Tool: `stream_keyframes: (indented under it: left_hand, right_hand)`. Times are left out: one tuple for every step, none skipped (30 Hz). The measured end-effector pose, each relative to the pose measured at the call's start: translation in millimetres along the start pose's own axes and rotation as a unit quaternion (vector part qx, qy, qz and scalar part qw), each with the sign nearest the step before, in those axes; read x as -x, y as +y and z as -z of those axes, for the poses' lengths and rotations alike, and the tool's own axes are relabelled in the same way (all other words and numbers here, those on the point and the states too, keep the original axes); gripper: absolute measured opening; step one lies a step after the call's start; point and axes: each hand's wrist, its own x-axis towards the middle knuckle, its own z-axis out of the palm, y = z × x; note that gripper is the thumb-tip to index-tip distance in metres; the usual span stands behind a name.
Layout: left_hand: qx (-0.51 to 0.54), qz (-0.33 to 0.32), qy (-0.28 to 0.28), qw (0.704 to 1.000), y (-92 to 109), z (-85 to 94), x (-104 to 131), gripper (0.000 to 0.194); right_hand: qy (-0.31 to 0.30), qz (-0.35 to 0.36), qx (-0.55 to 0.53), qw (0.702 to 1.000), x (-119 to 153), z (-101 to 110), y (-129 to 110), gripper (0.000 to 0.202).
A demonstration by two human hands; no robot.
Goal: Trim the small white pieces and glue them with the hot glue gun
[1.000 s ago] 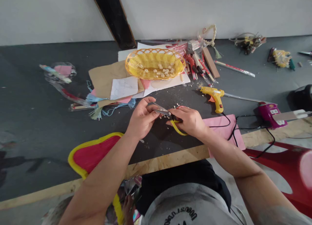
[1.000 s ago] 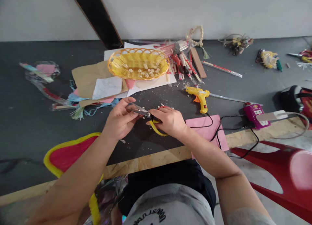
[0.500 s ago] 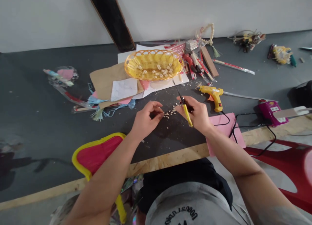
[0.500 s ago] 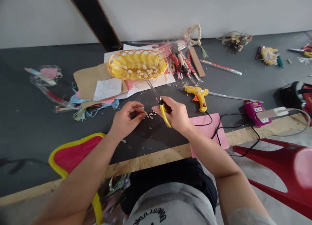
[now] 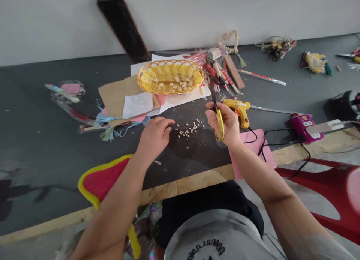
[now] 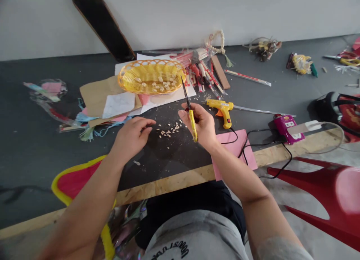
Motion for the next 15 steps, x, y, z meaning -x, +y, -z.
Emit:
stream_keyframes:
  left_hand:
    - [-0.006,0.003,-0.011,1.0,-0.3,0.2,-0.7,0.024]
    - [-0.008,0.002,-0.02,1.0,-0.4,-0.2,-1.3,0.023]
    - [-0.009,-0.002,-0.027,1.0,-0.4,-1.1,-2.0,0.022]
    - [-0.01,-0.008,-0.032,0.999,-0.4,-2.4,-2.7,0.02]
    - [-0.014,-0.015,-0.035,0.999,-0.3,-4.0,-3.3,0.019]
    - [-0.017,-0.02,-0.037,0.999,-0.1,-5.7,-3.9,0.019]
    - [-0.021,-0.024,-0.038,0.999,0.1,-7.4,-4.4,0.018]
    - [-0.022,-0.026,-0.039,0.999,0.4,-9.0,-4.9,0.018]
    - [-0.02,-0.026,-0.039,0.999,0.8,-10.5,-5.4,0.018]
    - [-0.014,-0.024,-0.037,0.999,1.3,-11.8,-5.9,0.018]
    - [-0.005,-0.021,-0.033,0.999,1.9,-12.9,-6.4,0.018]
    - [0.005,-0.016,-0.027,1.0,2.4,-13.9,-6.8,0.017]
    - [0.017,-0.011,-0.018,1.0,2.8,-14.8,-7.3,0.017]
    - [0.029,-0.004,-0.01,1.0,3.1,-15.4,-7.6,0.017]
    - [0.04,0.002,-0.002,0.999,3.3,-15.9,-7.8,0.016]
  right_hand:
    - [0.001,0.006,0.012,1.0,0.3,0.8,0.1,0.052]
    - [0.0,0.014,0.028,1.0,0.5,1.8,0.3,0.05]
    - [-0.002,0.022,0.044,0.999,0.6,3.0,0.4,0.048]
    - [-0.004,0.029,0.061,0.998,0.4,4.2,0.7,0.047]
    - [-0.005,0.034,0.075,0.997,0.0,5.4,1.2,0.046]
    - [-0.005,0.037,0.085,0.996,-0.8,6.5,1.9,0.046]
    - [-0.003,0.04,0.09,0.995,-2.0,7.3,2.9,0.046]
    - [0.002,0.042,0.091,0.995,-3.3,7.8,4.1,0.046]
    - [0.006,0.044,0.09,0.995,-4.7,8.1,5.2,0.046]
    - [0.009,0.048,0.089,0.995,-6.0,8.2,6.1,0.046]
    - [0.01,0.051,0.088,0.995,-7.1,8.3,6.4,0.046]
    - [0.011,0.055,0.089,0.994,-7.8,8.6,5.9,0.047]
    - [0.009,0.06,0.091,0.994,-7.9,9.3,4.2,0.048]
    - [0.003,0.065,0.096,0.993,-7.5,10.7,1.2,0.05]
    - [-0.005,0.069,0.105,0.992,-6.8,13.1,-3.1,0.053]
